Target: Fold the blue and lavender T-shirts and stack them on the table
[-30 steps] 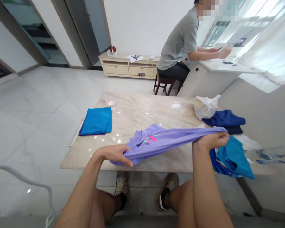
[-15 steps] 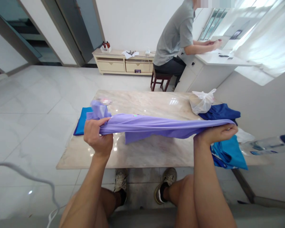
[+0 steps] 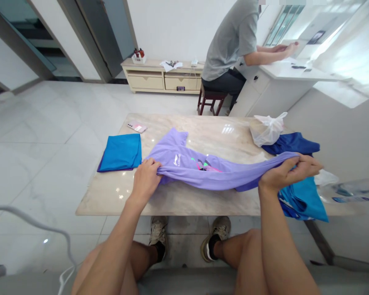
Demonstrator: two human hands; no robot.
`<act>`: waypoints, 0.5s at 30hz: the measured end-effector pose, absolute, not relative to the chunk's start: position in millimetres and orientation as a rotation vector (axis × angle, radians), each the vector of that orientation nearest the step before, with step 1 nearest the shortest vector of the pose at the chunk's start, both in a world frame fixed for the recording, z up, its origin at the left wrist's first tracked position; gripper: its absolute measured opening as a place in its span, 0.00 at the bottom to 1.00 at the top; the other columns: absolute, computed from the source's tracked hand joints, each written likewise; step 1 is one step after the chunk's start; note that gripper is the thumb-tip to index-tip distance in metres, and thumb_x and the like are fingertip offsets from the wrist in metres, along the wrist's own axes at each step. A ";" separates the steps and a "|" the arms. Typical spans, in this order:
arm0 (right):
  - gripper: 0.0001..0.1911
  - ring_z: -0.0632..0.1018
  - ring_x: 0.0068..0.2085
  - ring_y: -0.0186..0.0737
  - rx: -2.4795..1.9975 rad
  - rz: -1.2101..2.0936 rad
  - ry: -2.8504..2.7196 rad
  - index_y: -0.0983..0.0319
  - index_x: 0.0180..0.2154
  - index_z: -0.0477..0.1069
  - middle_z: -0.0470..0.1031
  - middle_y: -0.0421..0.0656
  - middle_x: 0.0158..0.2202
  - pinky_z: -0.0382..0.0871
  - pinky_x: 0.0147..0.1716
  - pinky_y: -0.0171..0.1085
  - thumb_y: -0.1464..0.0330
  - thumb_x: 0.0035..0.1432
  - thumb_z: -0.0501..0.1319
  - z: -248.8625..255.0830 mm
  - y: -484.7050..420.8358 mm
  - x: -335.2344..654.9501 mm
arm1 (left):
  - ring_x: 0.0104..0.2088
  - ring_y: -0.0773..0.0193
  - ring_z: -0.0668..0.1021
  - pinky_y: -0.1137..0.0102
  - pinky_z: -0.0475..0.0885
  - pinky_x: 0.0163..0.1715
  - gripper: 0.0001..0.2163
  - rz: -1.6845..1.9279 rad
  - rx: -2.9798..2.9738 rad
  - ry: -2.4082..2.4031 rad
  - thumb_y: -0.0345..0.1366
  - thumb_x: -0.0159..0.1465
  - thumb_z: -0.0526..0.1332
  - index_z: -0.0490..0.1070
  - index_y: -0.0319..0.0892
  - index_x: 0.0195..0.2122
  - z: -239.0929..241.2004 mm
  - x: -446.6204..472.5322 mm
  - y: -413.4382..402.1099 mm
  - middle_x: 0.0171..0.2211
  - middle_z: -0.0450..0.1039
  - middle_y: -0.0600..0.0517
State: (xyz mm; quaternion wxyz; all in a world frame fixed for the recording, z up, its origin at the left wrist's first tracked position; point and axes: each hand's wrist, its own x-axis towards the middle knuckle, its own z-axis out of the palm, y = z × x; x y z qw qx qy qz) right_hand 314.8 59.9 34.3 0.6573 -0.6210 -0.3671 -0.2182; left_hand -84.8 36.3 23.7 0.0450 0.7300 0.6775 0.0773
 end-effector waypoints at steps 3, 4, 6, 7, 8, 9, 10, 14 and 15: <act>0.11 0.79 0.42 0.49 -1.333 -0.346 -0.846 0.53 0.36 0.62 0.72 0.44 0.35 0.74 0.55 0.54 0.59 0.72 0.49 34.1 65.4 303.1 | 0.52 0.46 0.82 0.60 0.73 0.50 0.10 0.129 2.173 1.977 0.28 0.67 0.63 0.80 0.46 0.45 18.3 -87.0 35.2 0.50 0.82 0.43; 0.11 0.78 0.36 0.47 -1.316 -0.268 -0.827 0.53 0.37 0.61 0.70 0.41 0.31 0.76 0.48 0.51 0.59 0.73 0.48 33.2 68.0 299.0 | 0.51 0.46 0.83 0.61 0.73 0.48 0.10 0.088 2.127 1.916 0.28 0.67 0.64 0.79 0.46 0.46 15.0 -88.5 33.7 0.49 0.83 0.43; 0.10 0.74 0.26 0.43 -1.321 -0.111 -0.800 0.53 0.39 0.61 0.68 0.36 0.26 0.75 0.36 0.45 0.59 0.73 0.48 30.2 73.1 291.6 | 0.48 0.47 0.84 0.63 0.72 0.44 0.09 0.032 2.044 1.753 0.31 0.66 0.67 0.79 0.47 0.46 8.4 -91.6 29.6 0.46 0.84 0.45; 0.10 0.73 0.24 0.42 -1.343 -0.053 -0.811 0.54 0.40 0.62 0.68 0.35 0.25 0.73 0.32 0.43 0.58 0.73 0.49 28.6 75.1 288.7 | 0.48 0.47 0.84 0.65 0.72 0.43 0.09 0.014 2.020 1.665 0.34 0.65 0.70 0.79 0.48 0.46 5.7 -92.9 27.6 0.45 0.84 0.46; 0.10 0.73 0.24 0.42 -1.372 -0.009 -0.834 0.55 0.40 0.63 0.69 0.35 0.25 0.72 0.30 0.41 0.58 0.72 0.50 27.0 76.5 286.4 | 0.48 0.47 0.84 0.65 0.72 0.42 0.10 -0.003 2.007 1.591 0.36 0.63 0.72 0.79 0.48 0.45 3.7 -94.1 25.7 0.44 0.85 0.47; 0.11 0.74 0.25 0.42 -1.402 0.026 -0.865 0.56 0.40 0.65 0.71 0.36 0.25 0.70 0.29 0.39 0.57 0.72 0.52 25.8 76.9 284.7 | 0.48 0.46 0.84 0.66 0.72 0.42 0.10 -0.021 2.005 1.541 0.36 0.62 0.73 0.79 0.49 0.44 2.5 -95.2 24.2 0.44 0.85 0.47; 0.11 0.75 0.25 0.41 -1.434 0.072 -0.903 0.57 0.40 0.67 0.72 0.37 0.25 0.70 0.29 0.38 0.57 0.71 0.54 25.0 76.2 283.6 | 0.48 0.46 0.84 0.66 0.72 0.43 0.09 -0.042 2.013 1.528 0.36 0.62 0.73 0.79 0.49 0.43 2.2 -96.6 23.0 0.43 0.85 0.47; 0.16 0.72 0.22 0.35 -1.534 0.867 -1.279 0.61 0.37 0.75 0.72 0.35 0.22 0.66 0.24 0.33 0.54 0.64 0.66 22.3 62.3 277.5 | 0.53 0.44 0.83 0.63 0.74 0.48 0.09 -0.110 2.120 1.766 0.28 0.65 0.66 0.81 0.46 0.43 7.4 -106.7 23.1 0.49 0.84 0.41; 0.17 0.71 0.22 0.34 -1.518 1.201 -1.431 0.63 0.38 0.77 0.74 0.35 0.22 0.66 0.23 0.32 0.55 0.59 0.71 20.4 57.9 273.3 | 0.54 0.44 0.83 0.62 0.74 0.49 0.10 -0.102 2.138 1.833 0.26 0.65 0.64 0.81 0.45 0.45 9.4 -109.8 24.3 0.50 0.83 0.40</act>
